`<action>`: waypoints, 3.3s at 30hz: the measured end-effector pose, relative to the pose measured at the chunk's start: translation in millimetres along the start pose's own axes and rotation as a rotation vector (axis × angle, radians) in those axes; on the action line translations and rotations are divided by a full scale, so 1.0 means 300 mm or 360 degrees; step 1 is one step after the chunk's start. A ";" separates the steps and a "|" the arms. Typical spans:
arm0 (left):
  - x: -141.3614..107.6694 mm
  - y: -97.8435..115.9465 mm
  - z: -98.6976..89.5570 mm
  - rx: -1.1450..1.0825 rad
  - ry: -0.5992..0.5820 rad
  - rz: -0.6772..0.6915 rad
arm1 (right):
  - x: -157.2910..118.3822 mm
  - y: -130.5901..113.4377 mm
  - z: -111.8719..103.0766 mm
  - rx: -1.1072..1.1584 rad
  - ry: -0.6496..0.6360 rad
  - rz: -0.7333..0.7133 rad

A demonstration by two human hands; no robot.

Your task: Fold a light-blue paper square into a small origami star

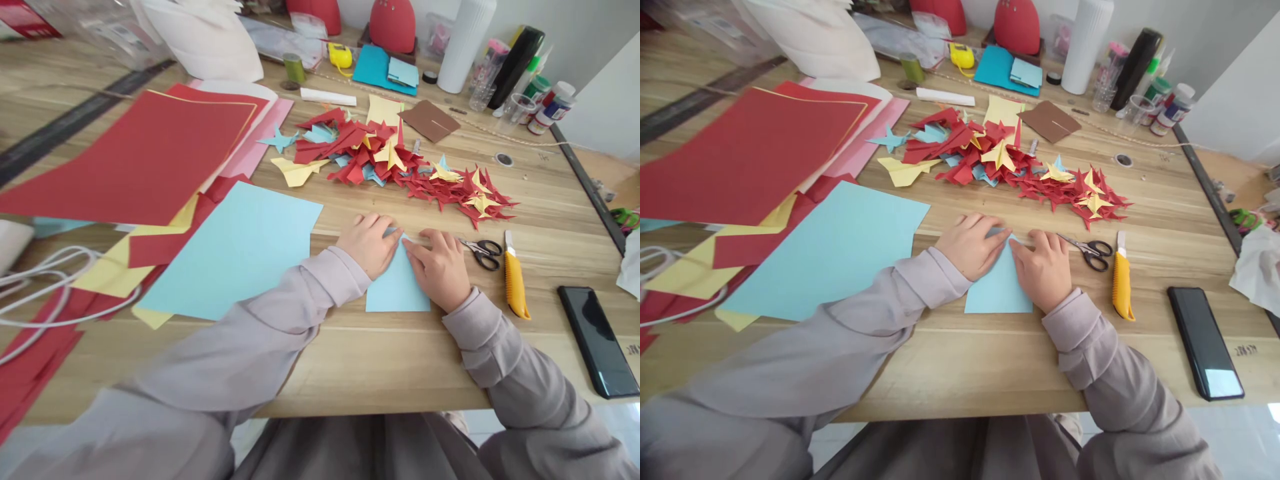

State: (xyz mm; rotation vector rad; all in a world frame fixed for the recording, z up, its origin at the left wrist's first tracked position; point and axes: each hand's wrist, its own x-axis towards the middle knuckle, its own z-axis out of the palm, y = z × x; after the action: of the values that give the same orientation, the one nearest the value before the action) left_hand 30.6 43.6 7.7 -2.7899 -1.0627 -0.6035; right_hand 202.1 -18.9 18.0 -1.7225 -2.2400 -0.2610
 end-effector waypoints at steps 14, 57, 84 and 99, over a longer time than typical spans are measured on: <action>0.002 0.009 -0.026 -0.0002 -0.0132 -0.0044 | -0.002 -0.016 -0.015 -0.0065 0.0000 0.0026; 0.017 0.008 -0.026 0.0021 -0.0094 0.0129 | 0.023 -0.045 -0.011 -0.0091 -0.0102 0.0009; 0.016 -0.014 -0.013 -0.0189 -0.0154 -0.0090 | 0.005 -0.036 -0.063 -0.0234 0.0419 -0.0052; 0.019 -0.034 -0.004 -0.0133 0.0030 -0.0555 | 0.017 -0.036 -0.009 -0.0038 -0.0032 -0.0301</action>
State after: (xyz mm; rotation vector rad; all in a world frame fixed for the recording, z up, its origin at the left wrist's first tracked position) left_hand 27.4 54.6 10.5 -2.6764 -1.5704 -0.7202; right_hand 190.9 -18.1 22.6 -1.5316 -2.4267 -0.3144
